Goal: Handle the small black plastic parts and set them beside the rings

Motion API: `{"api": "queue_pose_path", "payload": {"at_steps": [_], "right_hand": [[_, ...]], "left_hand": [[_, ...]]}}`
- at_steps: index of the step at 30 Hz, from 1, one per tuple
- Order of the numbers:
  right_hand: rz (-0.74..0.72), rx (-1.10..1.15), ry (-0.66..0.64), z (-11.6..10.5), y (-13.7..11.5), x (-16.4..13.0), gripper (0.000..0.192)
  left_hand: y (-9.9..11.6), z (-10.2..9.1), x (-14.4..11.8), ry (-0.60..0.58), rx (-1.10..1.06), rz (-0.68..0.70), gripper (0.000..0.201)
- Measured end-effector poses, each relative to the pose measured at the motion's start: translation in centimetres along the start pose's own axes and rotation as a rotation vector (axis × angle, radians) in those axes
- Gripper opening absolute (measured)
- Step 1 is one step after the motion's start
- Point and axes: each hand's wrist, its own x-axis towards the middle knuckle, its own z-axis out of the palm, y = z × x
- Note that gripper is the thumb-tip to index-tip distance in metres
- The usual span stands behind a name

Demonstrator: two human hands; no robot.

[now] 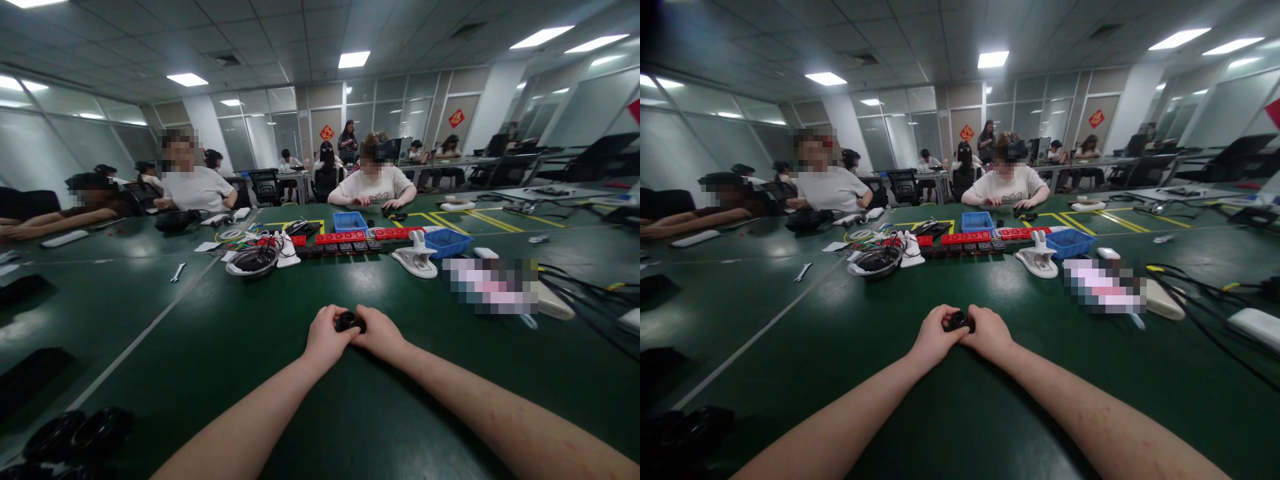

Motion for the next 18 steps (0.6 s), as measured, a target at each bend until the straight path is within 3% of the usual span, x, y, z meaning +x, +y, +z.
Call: {"api": "queue_pose_path", "payload": {"at_steps": [5,9,13,18], "right_hand": [[-0.079,-0.007,0.011,-0.3,-0.1,-0.2,0.025],[-0.277,0.122,-0.12,-1.6,0.8,0.0,0.038],[-0.366,0.24,-0.259,-2.4,1.6,0.5,0.024],[-0.348,0.268,-0.255,-2.2,1.9,0.8,0.022]], "left_hand": [[-0.2,-0.3,0.1,-0.033,-0.04,0.049,0.027],[-0.3,-1.0,0.4,-0.168,-0.077,0.085,0.029],[-0.2,-1.5,0.7,-0.222,-0.071,0.102,0.032],[0.0,-1.4,0.5,-0.199,-0.058,0.142,0.031]]}}
